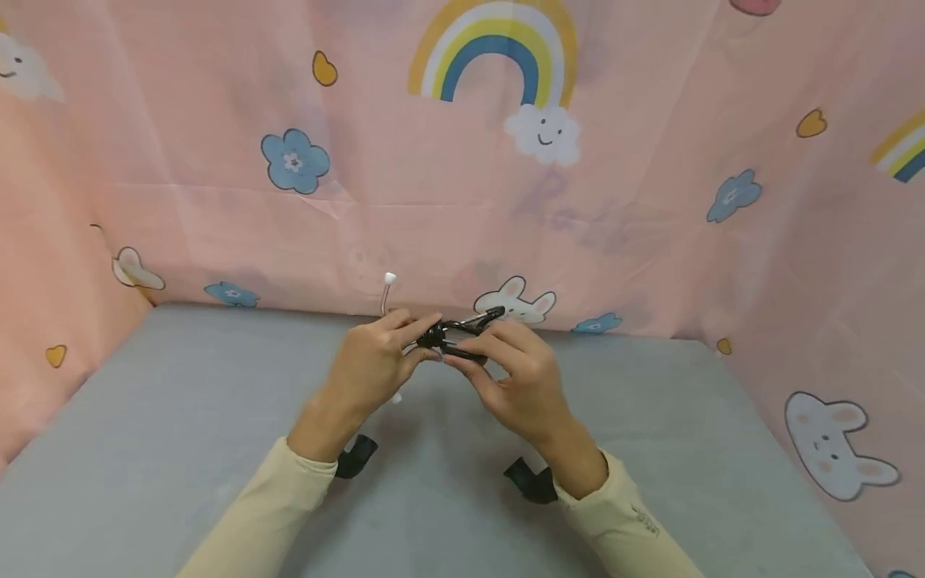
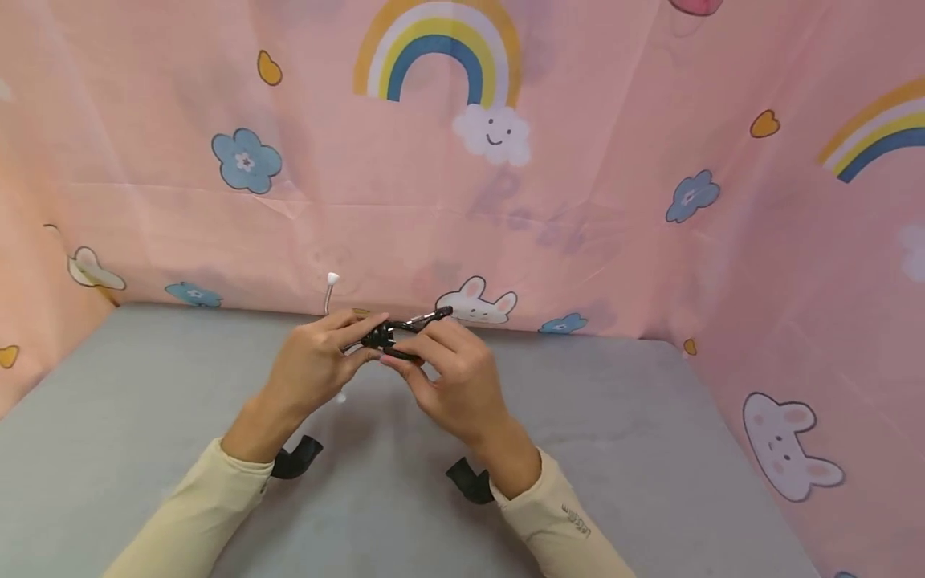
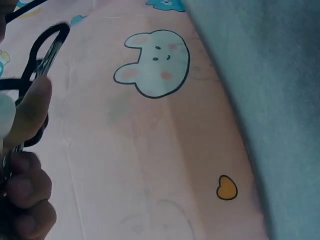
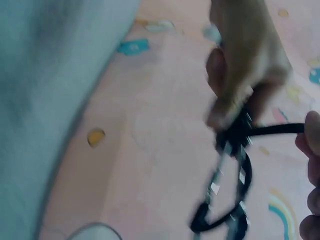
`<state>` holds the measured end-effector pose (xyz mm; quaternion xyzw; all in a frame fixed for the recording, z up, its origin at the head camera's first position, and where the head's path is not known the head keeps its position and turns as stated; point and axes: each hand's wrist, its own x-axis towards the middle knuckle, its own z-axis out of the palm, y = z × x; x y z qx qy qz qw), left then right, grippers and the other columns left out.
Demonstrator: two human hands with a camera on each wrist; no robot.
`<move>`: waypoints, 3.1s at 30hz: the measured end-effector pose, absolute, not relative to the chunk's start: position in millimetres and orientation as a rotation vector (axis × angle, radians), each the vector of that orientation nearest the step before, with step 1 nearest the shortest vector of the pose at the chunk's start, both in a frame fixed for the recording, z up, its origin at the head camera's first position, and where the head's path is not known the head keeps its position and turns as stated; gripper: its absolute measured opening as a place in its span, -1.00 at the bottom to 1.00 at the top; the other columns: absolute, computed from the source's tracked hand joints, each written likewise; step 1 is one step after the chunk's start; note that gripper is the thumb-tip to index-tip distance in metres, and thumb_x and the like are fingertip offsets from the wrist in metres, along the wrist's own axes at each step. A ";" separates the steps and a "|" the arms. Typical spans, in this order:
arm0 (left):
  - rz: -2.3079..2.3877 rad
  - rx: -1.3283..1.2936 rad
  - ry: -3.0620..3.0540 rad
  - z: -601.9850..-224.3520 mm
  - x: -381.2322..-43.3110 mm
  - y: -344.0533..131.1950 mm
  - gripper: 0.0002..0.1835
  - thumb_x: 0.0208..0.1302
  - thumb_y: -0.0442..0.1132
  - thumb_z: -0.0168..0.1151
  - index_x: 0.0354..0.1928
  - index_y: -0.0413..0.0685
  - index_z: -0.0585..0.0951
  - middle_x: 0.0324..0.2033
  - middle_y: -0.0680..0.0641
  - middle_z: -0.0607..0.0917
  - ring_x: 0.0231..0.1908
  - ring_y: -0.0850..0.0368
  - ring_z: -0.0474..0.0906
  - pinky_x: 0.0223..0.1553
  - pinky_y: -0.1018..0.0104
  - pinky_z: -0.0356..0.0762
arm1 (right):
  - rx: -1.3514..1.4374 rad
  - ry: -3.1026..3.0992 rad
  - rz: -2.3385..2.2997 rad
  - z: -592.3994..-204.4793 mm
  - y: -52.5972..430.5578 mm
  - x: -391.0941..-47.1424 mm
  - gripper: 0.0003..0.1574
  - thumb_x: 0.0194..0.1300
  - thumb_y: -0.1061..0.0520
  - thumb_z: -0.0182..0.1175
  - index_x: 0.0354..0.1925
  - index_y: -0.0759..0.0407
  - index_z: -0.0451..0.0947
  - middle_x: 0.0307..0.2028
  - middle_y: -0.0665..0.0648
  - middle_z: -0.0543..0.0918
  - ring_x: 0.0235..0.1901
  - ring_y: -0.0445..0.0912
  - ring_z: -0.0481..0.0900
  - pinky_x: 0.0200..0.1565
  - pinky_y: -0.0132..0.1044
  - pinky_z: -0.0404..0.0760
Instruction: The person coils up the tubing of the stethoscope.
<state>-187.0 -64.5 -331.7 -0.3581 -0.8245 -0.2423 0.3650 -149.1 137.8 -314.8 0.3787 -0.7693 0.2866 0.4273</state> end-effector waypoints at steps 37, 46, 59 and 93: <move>-0.744 -1.399 -1.831 -323.7 -170.5 -46.4 -0.39 -0.12 -0.12 0.62 0.09 0.03 0.70 -0.53 0.07 0.41 -0.63 0.35 0.20 -0.59 0.59 0.19 | 0.446 -2.052 1.346 -299.2 172.4 -156.9 -0.85 -0.09 0.35 0.53 -0.42 0.31 0.79 -0.50 0.05 0.70 -0.67 -0.24 0.38 -0.68 -0.44 0.30; -0.694 -1.399 -1.776 -322.8 -172.6 -46.8 -0.43 -0.11 -0.15 0.62 0.06 0.02 0.73 -0.54 0.07 0.42 -0.65 0.35 0.20 -0.62 0.61 0.17 | 0.385 -2.116 1.454 -298.5 173.6 -159.6 -0.84 -0.05 0.32 0.53 -0.40 0.32 0.78 -0.52 -0.29 0.64 -0.66 -0.22 0.37 -0.65 -0.44 0.27; -1.022 -1.270 -1.647 -318.8 -176.9 -52.6 -0.52 0.03 -0.19 0.56 0.06 -0.06 0.72 -0.58 0.00 0.50 -0.66 0.27 0.30 -0.61 0.55 0.27 | 0.344 -2.258 1.512 -301.9 169.1 -163.3 -0.81 0.23 0.18 0.40 -0.17 0.22 0.75 -0.30 0.10 0.72 -0.44 -0.27 0.58 -0.37 -0.39 0.55; -1.298 -0.752 -1.491 -308.7 -188.8 -78.1 -0.61 -0.02 -0.28 0.59 -0.10 -0.22 0.76 -0.59 -0.17 0.62 -0.61 0.22 0.32 -0.47 0.59 0.29 | 0.640 -2.434 1.423 -311.1 128.3 -146.9 -0.88 0.26 0.08 0.38 -0.24 0.08 0.75 -0.34 0.05 0.76 -0.50 -0.16 0.55 -0.45 -0.36 0.52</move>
